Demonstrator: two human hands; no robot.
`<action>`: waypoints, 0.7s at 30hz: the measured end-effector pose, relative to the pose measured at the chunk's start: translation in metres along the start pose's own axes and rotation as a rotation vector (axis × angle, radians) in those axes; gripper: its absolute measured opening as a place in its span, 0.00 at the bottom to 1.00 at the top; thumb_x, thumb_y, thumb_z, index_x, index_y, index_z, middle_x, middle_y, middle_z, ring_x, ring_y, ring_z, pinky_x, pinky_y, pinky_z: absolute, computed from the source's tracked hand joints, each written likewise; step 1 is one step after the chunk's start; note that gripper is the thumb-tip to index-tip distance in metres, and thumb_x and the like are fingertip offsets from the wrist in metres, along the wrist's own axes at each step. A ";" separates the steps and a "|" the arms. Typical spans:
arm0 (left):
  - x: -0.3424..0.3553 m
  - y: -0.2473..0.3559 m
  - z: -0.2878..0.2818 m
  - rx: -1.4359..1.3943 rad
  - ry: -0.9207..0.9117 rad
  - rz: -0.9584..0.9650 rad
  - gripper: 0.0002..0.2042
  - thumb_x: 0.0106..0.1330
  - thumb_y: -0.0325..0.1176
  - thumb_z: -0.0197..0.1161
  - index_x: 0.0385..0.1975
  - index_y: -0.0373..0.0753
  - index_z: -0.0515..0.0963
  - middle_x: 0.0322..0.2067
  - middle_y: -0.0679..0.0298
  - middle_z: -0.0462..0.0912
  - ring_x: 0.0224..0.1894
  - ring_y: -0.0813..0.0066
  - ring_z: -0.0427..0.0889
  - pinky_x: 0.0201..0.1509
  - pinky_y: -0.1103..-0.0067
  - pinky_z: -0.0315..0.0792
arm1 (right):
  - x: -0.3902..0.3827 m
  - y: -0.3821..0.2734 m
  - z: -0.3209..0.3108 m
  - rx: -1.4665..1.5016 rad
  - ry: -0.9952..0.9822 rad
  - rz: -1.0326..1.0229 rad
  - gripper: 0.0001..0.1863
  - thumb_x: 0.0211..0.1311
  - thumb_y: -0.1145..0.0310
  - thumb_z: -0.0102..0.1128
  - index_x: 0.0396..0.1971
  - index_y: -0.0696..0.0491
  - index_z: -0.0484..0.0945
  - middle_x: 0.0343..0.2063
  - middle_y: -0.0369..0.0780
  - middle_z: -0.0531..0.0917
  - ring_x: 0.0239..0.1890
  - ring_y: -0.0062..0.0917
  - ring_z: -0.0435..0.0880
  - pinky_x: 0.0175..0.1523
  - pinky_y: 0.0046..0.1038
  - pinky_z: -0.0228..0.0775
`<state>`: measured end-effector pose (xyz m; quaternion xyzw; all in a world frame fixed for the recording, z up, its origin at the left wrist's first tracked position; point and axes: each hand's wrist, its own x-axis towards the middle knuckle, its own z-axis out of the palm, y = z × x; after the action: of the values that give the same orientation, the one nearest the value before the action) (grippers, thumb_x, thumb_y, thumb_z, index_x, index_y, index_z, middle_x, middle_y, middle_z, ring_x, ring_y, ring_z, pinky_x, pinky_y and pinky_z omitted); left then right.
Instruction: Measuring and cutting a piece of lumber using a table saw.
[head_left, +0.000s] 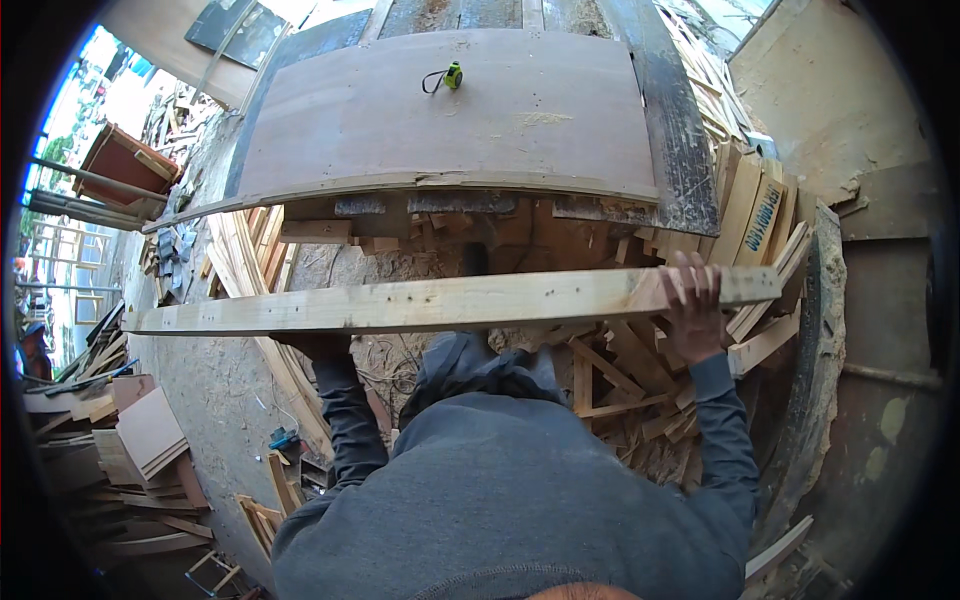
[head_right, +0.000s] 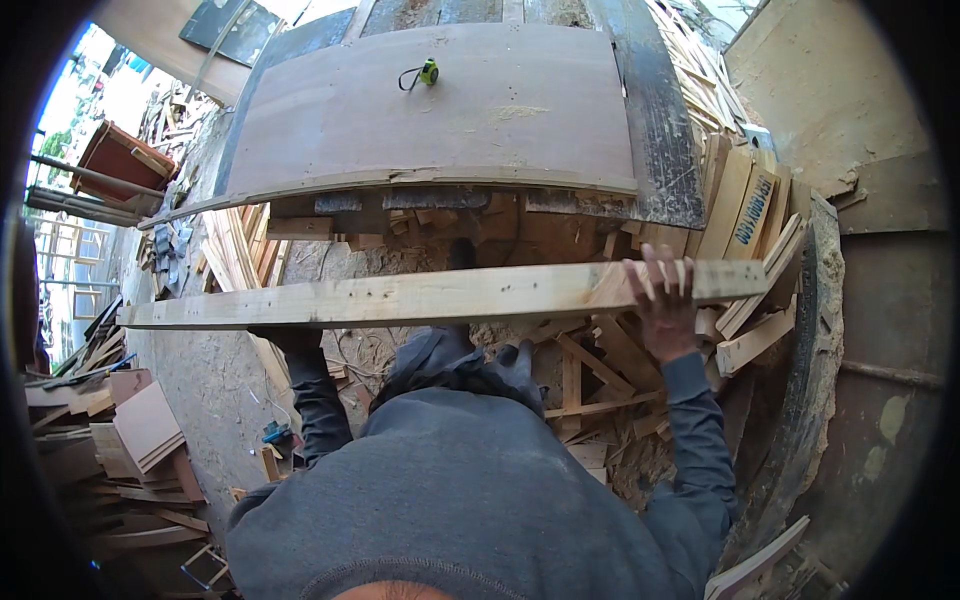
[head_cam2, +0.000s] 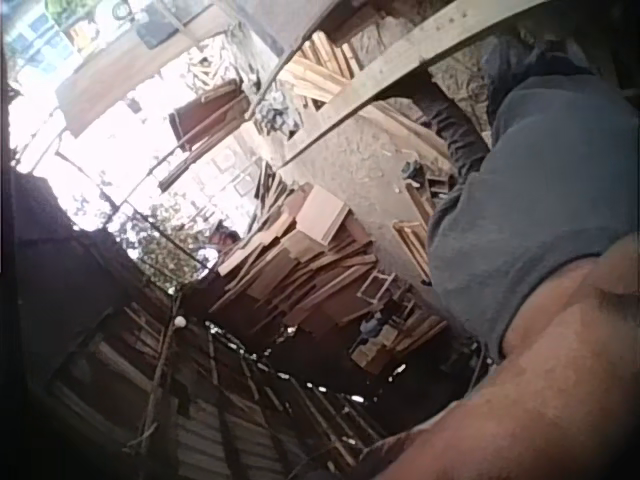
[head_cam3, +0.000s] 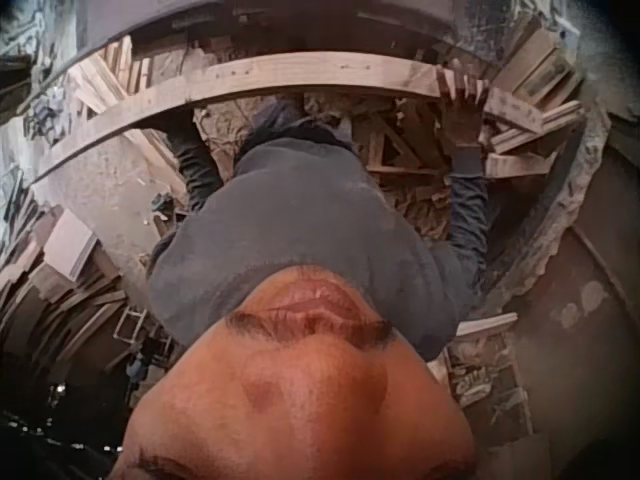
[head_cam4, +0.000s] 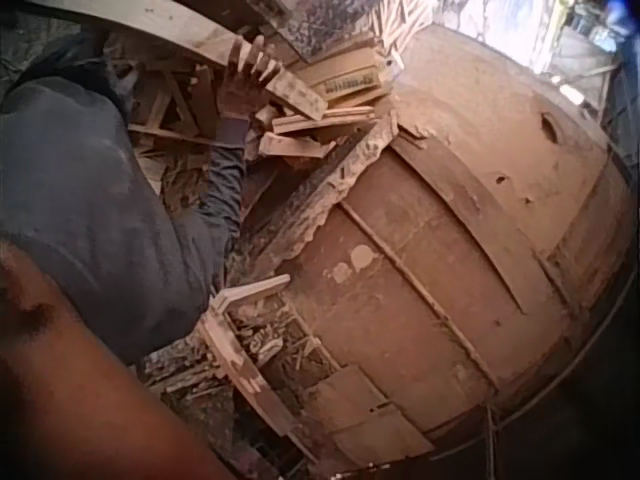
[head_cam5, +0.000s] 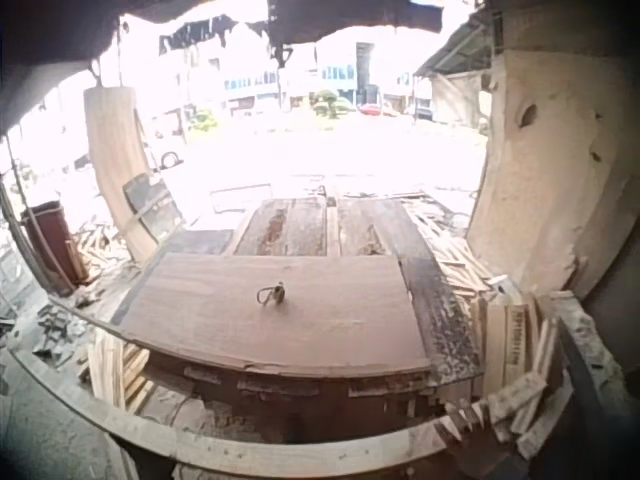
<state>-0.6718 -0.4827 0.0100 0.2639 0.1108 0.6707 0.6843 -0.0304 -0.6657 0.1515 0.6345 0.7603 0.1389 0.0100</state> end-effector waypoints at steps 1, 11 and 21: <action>0.007 -0.011 0.005 0.028 0.027 -0.023 0.49 0.61 0.81 0.43 0.72 0.49 0.64 0.67 0.61 0.73 0.67 0.56 0.72 0.74 0.55 0.60 | 0.024 -0.026 0.005 0.078 0.069 -0.007 0.40 0.62 0.68 0.59 0.76 0.42 0.59 0.75 0.45 0.58 0.76 0.46 0.57 0.77 0.59 0.47; 0.222 -0.093 0.077 0.230 0.940 -0.207 0.50 0.60 0.84 0.33 0.72 0.50 0.65 0.70 0.57 0.69 0.69 0.50 0.68 0.73 0.48 0.63 | 0.241 0.008 0.093 0.213 0.310 0.087 0.37 0.54 0.68 0.62 0.69 0.40 0.69 0.58 0.44 0.70 0.64 0.42 0.68 0.71 0.53 0.51; 0.310 -0.128 -0.011 0.358 0.696 -0.431 0.44 0.69 0.77 0.33 0.74 0.50 0.61 0.71 0.63 0.66 0.70 0.56 0.65 0.75 0.52 0.57 | 0.295 0.044 0.172 0.302 0.059 0.076 0.52 0.35 0.73 0.67 0.72 0.42 0.65 0.55 0.45 0.70 0.59 0.44 0.67 0.70 0.47 0.52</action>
<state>-0.5444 -0.1726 -0.0019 0.1076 0.5013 0.5318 0.6740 -0.0121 -0.3390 0.0437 0.6527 0.7479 0.0421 -0.1130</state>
